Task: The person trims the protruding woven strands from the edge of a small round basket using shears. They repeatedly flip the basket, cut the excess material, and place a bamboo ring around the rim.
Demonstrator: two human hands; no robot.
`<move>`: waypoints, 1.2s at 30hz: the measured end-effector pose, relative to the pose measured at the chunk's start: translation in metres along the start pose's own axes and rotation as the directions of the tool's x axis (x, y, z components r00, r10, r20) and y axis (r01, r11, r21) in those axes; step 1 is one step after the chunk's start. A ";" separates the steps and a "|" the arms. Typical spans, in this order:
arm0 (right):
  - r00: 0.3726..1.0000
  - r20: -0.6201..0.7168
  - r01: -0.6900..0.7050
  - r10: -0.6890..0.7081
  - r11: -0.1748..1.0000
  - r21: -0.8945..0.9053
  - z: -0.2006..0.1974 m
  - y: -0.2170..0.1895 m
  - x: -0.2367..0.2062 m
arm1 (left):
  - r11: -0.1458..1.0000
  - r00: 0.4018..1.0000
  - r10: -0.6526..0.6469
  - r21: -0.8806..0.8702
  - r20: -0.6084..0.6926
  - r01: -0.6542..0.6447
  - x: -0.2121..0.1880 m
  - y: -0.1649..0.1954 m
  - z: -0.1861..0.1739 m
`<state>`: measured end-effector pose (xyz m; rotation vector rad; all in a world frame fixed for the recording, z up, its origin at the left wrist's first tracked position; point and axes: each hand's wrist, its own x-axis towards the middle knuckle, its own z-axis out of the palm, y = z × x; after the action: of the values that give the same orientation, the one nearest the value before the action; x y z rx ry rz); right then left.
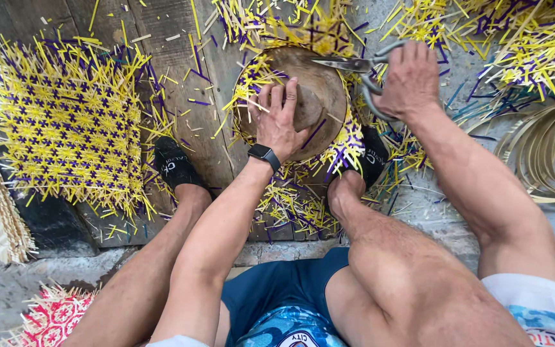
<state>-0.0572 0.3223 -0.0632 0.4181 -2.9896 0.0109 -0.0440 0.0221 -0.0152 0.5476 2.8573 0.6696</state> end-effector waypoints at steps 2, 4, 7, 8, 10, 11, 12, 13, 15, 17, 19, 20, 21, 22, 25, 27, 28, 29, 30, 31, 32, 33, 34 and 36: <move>0.995 -0.102 0.003 -0.005 1.000 -0.023 0.004 -0.009 0.005 | 1.000 1.000 0.017 0.002 0.015 -0.017 0.001 -0.001 -0.003; 0.998 0.066 -0.006 0.005 1.000 0.010 0.007 -0.005 0.006 | 1.000 0.999 0.020 0.008 0.029 -0.020 0.002 -0.003 -0.007; 0.977 0.213 0.002 -0.014 0.998 0.056 -0.003 0.017 0.005 | 0.992 0.984 0.125 0.004 0.124 -0.126 0.002 -0.008 -0.013; 0.970 0.243 0.008 -0.025 0.997 0.072 -0.008 0.020 0.006 | 0.991 0.982 0.130 0.002 0.135 -0.131 0.002 -0.008 -0.013; 0.994 0.093 0.053 -0.053 0.999 0.007 -0.013 0.017 0.009 | 0.991 0.979 0.134 -0.001 0.157 -0.136 0.002 -0.009 -0.013; 0.997 0.014 0.072 -0.071 0.997 -0.030 -0.014 0.012 0.012 | 0.987 0.972 0.159 0.005 0.171 -0.162 0.003 -0.009 -0.013; 0.995 -0.050 0.077 -0.081 0.994 -0.079 -0.011 0.003 0.016 | 0.982 0.965 0.183 0.011 0.187 -0.189 0.004 -0.010 -0.013; 0.989 -0.116 0.077 -0.093 0.989 -0.130 -0.007 -0.005 0.019 | 0.976 0.957 0.209 0.018 0.203 -0.217 0.006 -0.011 -0.013; 0.993 -0.085 0.069 -0.080 0.989 -0.129 0.000 -0.008 0.019 | 0.975 0.946 0.213 0.016 0.244 -0.224 0.009 -0.013 -0.017; 0.994 0.101 0.054 -0.049 0.998 -0.043 0.008 0.000 0.015 | 0.962 0.940 0.243 0.067 0.240 -0.266 0.008 -0.011 -0.023; 0.991 0.114 0.064 -0.065 0.998 0.011 0.013 0.015 0.005 | 0.932 0.936 0.283 0.168 0.210 -0.320 0.000 -0.004 -0.029; 0.991 0.115 0.066 -0.069 0.997 0.033 0.013 0.022 0.002 | 0.976 0.983 0.173 0.119 0.068 -0.180 -0.006 0.003 -0.029; 0.989 0.136 0.047 -0.054 0.997 0.056 0.012 0.025 -0.002 | 0.998 0.997 0.051 0.046 -0.065 -0.048 -0.016 0.016 -0.027; 0.987 0.154 0.035 -0.047 0.996 0.081 0.011 0.028 -0.004 | 0.996 0.978 -0.088 -0.042 -0.190 0.081 -0.020 0.028 -0.020; 0.994 0.103 0.038 -0.046 0.997 0.074 0.005 0.022 -0.004 | 0.748 0.718 -0.658 -0.309 -0.228 0.587 -0.014 0.053 0.011; 0.993 0.103 0.045 -0.050 0.998 0.042 0.001 0.009 0.001 | 0.710 0.664 -0.704 -0.270 -0.252 0.651 -0.004 0.059 0.030; 0.991 0.132 0.034 -0.036 0.999 0.018 0.001 0.001 0.004 | 0.692 0.639 -0.722 -0.252 -0.265 0.677 -0.001 0.060 0.036; 0.986 0.165 0.022 -0.022 1.000 -0.003 0.002 -0.006 0.006 | 0.704 0.655 -0.709 -0.220 -0.261 0.675 0.000 0.059 0.041; 0.990 0.141 0.004 -0.008 1.000 0.026 0.005 -0.013 0.009 | 0.717 0.670 -0.695 -0.188 -0.259 0.671 0.001 0.058 0.043; 0.994 0.114 -0.015 0.008 0.998 0.057 0.008 -0.016 0.011 | 0.730 0.686 -0.680 -0.153 -0.258 0.666 0.001 0.055 0.043; 0.996 0.084 -0.036 0.028 0.995 0.090 0.011 -0.017 0.012 | 0.754 0.709 -0.652 -0.132 -0.270 0.643 -0.001 0.053 0.042; 0.987 0.159 -0.038 0.025 0.996 0.081 0.013 -0.015 0.013 | 0.778 0.732 -0.621 -0.110 -0.281 0.618 -0.002 0.050 0.040; 0.972 0.236 -0.037 0.019 0.997 0.074 0.015 -0.010 0.012 | 0.799 0.752 -0.592 -0.087 -0.290 0.595 -0.005 0.048 0.037; 0.955 0.295 -0.018 -0.003 0.997 0.070 0.011 0.007 0.010 | 0.865 0.823 -0.492 -0.049 -0.284 0.500 -0.009 0.042 0.031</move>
<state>-0.0704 0.3259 -0.0729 0.4529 -3.2941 0.0627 -0.0152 0.0663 -0.0233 -0.3309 3.0727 0.6520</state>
